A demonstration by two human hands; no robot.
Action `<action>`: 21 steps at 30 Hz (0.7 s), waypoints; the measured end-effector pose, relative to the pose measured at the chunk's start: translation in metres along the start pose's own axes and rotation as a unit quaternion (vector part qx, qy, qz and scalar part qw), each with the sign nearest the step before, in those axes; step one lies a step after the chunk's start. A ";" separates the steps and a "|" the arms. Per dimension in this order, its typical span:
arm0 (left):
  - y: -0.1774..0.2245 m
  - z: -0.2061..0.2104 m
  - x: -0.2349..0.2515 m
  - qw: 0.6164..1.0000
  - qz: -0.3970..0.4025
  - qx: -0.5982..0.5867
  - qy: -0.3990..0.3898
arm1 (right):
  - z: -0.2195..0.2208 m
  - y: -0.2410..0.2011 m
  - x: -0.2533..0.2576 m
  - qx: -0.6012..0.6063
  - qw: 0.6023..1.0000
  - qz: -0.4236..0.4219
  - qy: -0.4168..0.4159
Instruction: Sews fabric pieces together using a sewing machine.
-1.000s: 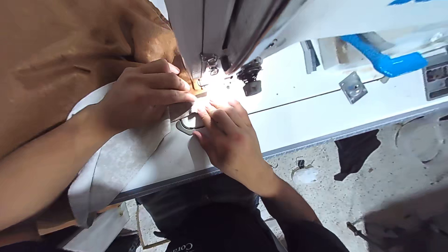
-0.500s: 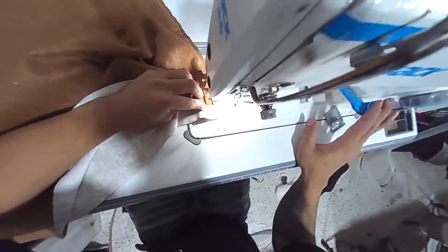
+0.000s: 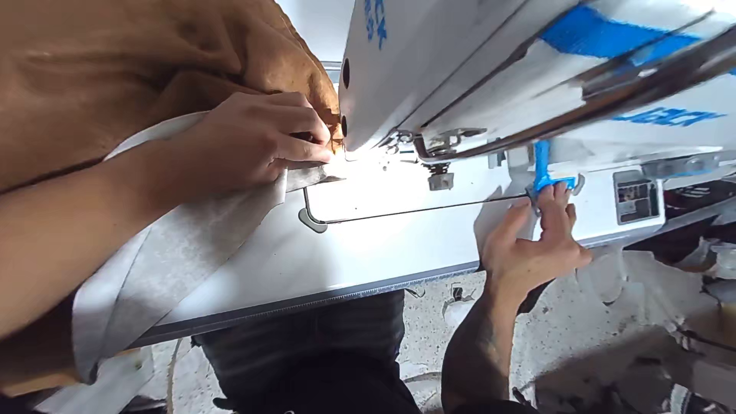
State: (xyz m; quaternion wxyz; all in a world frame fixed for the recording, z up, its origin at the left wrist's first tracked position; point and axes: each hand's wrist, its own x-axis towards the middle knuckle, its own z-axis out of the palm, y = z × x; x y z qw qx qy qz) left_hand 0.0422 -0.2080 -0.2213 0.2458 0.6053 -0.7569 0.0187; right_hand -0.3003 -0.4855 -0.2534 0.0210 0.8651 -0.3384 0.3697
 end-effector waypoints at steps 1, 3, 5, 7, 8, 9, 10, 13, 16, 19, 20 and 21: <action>0.001 0.000 0.000 1.000 0.000 -0.005 0.000 | 0.001 0.001 0.000 0.004 1.000 -0.001 0.000; 0.003 0.000 0.000 1.000 0.001 -0.016 -0.006 | 0.002 0.002 -0.001 0.021 1.000 -0.001 0.015; 0.005 0.000 0.001 1.000 0.001 -0.018 -0.015 | 0.002 0.002 -0.001 0.047 0.998 -0.013 0.037; 0.006 0.002 0.002 1.000 -0.002 0.000 -0.022 | 0.000 0.002 0.003 0.065 0.996 -0.024 0.047; 0.006 0.004 0.002 1.000 -0.005 0.011 -0.029 | 0.000 0.003 0.004 0.069 0.995 -0.023 0.062; 0.006 0.005 0.002 0.999 -0.010 0.019 -0.035 | 0.001 0.006 0.003 0.074 0.994 -0.018 0.081; 0.007 0.005 0.003 0.999 -0.018 0.022 -0.036 | 0.002 0.009 0.001 0.084 0.991 -0.016 0.101; 0.008 0.007 0.004 0.999 -0.037 0.015 -0.007 | 0.002 0.010 -0.005 0.128 0.982 -0.019 0.138; 0.007 0.013 0.004 0.998 -0.034 0.038 0.037 | -0.007 0.004 -0.004 0.115 0.982 -0.049 0.143; 0.004 0.013 0.002 0.993 -0.048 0.086 0.066 | -0.055 0.010 0.029 0.002 0.979 -0.103 0.174; 0.004 0.015 -0.001 0.990 -0.057 0.099 0.083 | -0.073 0.019 0.060 0.007 0.977 -0.090 0.192; 0.007 0.019 -0.005 0.989 -0.066 0.097 0.089 | -0.088 0.033 0.097 0.038 0.981 -0.045 0.184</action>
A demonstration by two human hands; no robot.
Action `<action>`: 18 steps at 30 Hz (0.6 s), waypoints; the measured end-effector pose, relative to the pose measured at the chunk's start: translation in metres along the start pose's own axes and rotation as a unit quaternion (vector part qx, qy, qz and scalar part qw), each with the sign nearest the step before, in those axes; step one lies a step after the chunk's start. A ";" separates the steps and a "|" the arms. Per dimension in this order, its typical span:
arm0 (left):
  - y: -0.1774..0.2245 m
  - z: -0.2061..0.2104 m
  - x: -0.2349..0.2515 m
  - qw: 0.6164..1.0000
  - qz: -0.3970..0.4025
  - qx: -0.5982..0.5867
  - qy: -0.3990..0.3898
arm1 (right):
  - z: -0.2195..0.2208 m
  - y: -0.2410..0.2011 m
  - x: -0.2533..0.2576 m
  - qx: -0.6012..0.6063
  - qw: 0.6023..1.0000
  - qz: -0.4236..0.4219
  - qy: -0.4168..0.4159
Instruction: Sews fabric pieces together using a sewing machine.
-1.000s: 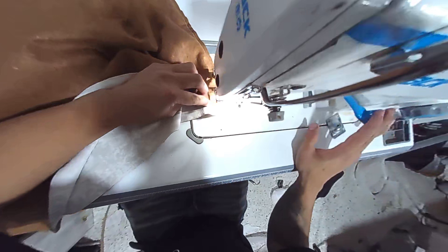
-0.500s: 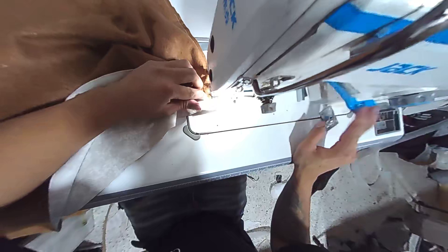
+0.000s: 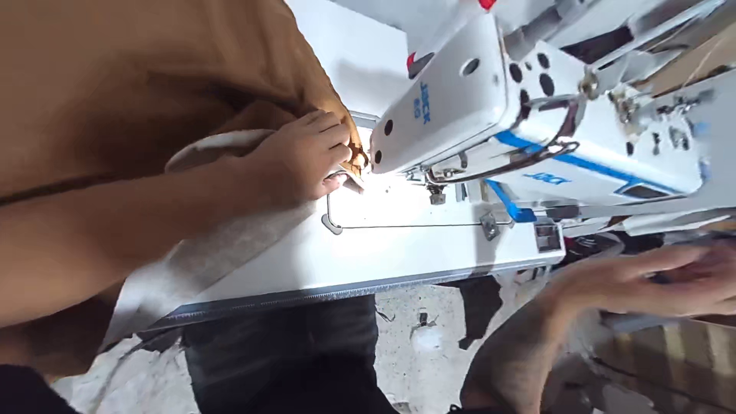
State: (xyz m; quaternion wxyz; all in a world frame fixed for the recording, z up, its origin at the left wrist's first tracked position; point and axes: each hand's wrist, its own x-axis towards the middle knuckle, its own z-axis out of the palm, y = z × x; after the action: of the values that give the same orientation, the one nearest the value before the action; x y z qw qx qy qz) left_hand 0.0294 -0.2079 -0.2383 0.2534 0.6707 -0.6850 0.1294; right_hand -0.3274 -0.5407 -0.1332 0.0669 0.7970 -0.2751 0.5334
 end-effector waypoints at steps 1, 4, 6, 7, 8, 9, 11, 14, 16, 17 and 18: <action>0.003 0.002 -0.003 1.000 -0.001 -0.008 -0.010 | 0.002 0.024 0.034 0.034 0.995 0.087 -0.030; -0.001 -0.002 0.001 0.998 0.003 -0.037 -0.060 | 0.041 0.112 0.114 0.214 0.876 0.366 -0.228; 0.000 -0.005 0.001 0.997 -0.008 -0.046 -0.068 | 0.057 0.144 0.136 0.328 0.781 0.428 -0.315; 0.001 -0.004 0.000 0.997 -0.009 -0.045 -0.055 | 0.062 0.151 0.140 0.346 0.774 0.440 -0.295; 0.002 0.000 -0.002 0.998 -0.010 -0.042 -0.042 | 0.064 0.158 0.139 0.359 0.777 0.442 -0.268; 0.004 0.005 -0.005 0.999 -0.010 -0.035 -0.028 | 0.062 0.165 0.132 0.380 0.778 0.433 -0.251; 0.008 0.005 -0.005 0.999 -0.014 -0.032 -0.034 | 0.056 0.169 0.103 0.410 0.791 0.400 -0.213; 0.010 -0.004 0.002 0.996 -0.047 -0.050 -0.060 | 0.062 0.187 0.061 0.419 0.821 0.328 -0.206; 0.009 -0.006 0.007 0.992 -0.081 -0.050 -0.077 | 0.068 0.194 0.057 0.463 0.803 0.299 -0.228; 0.010 -0.006 0.009 0.990 -0.097 -0.057 -0.089 | 0.068 0.191 0.061 0.485 0.787 0.296 -0.239; 0.011 -0.005 0.010 0.987 -0.107 -0.063 -0.098 | 0.069 0.189 0.069 0.492 0.778 0.301 -0.248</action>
State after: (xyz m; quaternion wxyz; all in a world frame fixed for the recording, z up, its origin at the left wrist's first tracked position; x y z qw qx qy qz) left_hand 0.0195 -0.2127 -0.2272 0.2394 0.7320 -0.6377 -0.0085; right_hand -0.3484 -0.7523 -0.1366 -0.5688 0.7028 -0.2082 0.3731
